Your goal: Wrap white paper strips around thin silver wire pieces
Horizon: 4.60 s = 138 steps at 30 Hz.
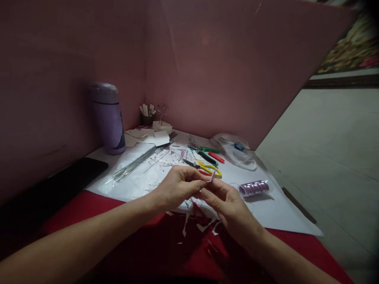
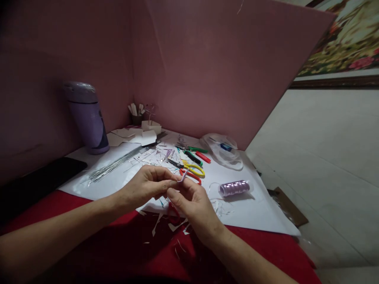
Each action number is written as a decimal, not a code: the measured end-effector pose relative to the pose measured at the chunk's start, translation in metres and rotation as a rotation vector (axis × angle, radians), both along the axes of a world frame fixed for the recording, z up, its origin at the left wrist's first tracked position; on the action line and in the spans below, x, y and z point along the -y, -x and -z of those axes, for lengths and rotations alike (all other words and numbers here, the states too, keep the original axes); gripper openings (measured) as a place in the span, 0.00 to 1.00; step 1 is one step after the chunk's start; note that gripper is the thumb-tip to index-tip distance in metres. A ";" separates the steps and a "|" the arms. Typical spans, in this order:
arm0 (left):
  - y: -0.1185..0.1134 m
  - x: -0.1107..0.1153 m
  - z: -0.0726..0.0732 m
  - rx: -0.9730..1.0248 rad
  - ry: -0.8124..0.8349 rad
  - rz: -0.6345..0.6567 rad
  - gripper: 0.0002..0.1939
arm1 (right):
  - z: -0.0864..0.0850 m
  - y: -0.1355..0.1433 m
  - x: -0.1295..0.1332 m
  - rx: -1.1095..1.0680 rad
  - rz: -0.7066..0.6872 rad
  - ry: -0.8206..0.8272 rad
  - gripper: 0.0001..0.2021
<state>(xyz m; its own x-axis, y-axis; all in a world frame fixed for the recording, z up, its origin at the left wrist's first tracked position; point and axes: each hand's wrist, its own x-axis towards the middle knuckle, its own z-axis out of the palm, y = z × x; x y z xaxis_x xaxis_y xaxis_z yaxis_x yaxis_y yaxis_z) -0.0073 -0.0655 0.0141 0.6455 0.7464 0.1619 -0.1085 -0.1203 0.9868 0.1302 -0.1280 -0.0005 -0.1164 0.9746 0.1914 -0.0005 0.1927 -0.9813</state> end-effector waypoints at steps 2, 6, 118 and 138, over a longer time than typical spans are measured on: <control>0.000 -0.001 0.002 0.002 0.011 -0.005 0.08 | 0.002 0.007 0.001 -0.064 0.037 0.040 0.11; 0.000 -0.003 0.004 -0.013 0.013 -0.019 0.07 | 0.004 0.007 0.000 -0.013 0.210 0.041 0.10; 0.003 -0.001 0.014 -0.395 -0.587 -0.150 0.09 | -0.024 -0.015 0.014 0.709 0.301 -0.288 0.06; 0.003 -0.001 0.010 -0.227 -0.348 -0.045 0.07 | -0.029 -0.020 0.033 0.748 0.042 -0.291 0.08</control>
